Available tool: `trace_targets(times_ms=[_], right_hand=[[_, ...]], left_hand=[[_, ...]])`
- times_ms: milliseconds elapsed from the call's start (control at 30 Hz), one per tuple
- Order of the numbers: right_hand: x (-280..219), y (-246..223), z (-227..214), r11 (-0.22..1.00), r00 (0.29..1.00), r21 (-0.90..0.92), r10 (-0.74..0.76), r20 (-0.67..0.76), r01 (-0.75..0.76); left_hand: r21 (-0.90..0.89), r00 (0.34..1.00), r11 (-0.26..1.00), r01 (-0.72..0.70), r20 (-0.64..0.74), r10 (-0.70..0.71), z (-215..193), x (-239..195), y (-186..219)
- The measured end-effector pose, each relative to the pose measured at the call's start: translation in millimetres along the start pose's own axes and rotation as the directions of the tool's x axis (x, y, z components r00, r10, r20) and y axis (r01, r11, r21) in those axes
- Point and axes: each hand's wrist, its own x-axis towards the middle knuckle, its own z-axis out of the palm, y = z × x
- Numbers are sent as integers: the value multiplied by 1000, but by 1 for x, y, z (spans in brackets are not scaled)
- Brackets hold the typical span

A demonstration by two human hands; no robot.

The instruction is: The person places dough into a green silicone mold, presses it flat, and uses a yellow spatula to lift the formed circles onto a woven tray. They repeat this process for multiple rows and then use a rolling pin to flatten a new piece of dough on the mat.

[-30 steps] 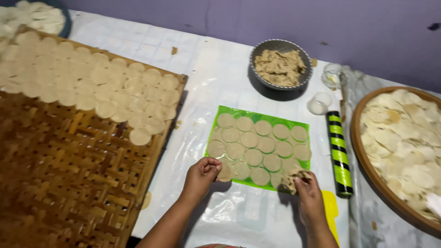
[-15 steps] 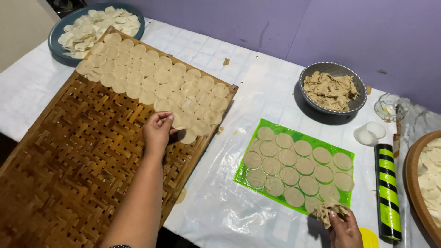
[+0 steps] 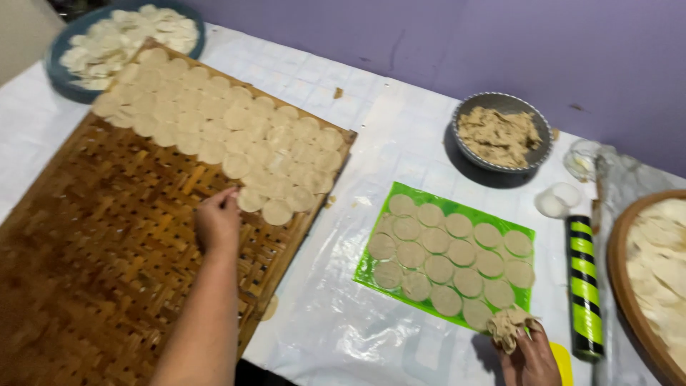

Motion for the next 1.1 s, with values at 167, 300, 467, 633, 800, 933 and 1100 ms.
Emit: trace_targets(times_ms=[167, 300, 467, 633, 800, 933, 1100], right_hand=[[-38, -83, 72, 907, 1000, 421, -14, 12, 7], [-22, -82, 39, 977, 995, 215, 13, -99, 8], [-1, -85, 55, 974, 961, -208, 28, -274, -87], [32, -93, 88, 712, 955, -700, -165, -246, -57], [51, -99, 130, 230, 914, -969, -406, -7, 95], [73, -80, 119, -89, 875, -970, -419, 244, 228], [118, -95, 62, 812, 958, -545, 56, -282, -208]], left_hand=[[126, 881, 889, -440, -130, 454, 10, -14, -19], [-1, 874, 877, -481, 82, 479, 11, -91, 47], [-123, 755, 825, -552, 347, 556, 51, -182, 65], [-230, 659, 756, -613, 379, 649, 97, -227, 33], [-199, 579, 681, -705, 393, 714, 104, -232, 31], [-193, 596, 697, -691, 393, 700, 109, -232, 24], [-197, 619, 729, -656, 412, 669, 109, -231, 22]])
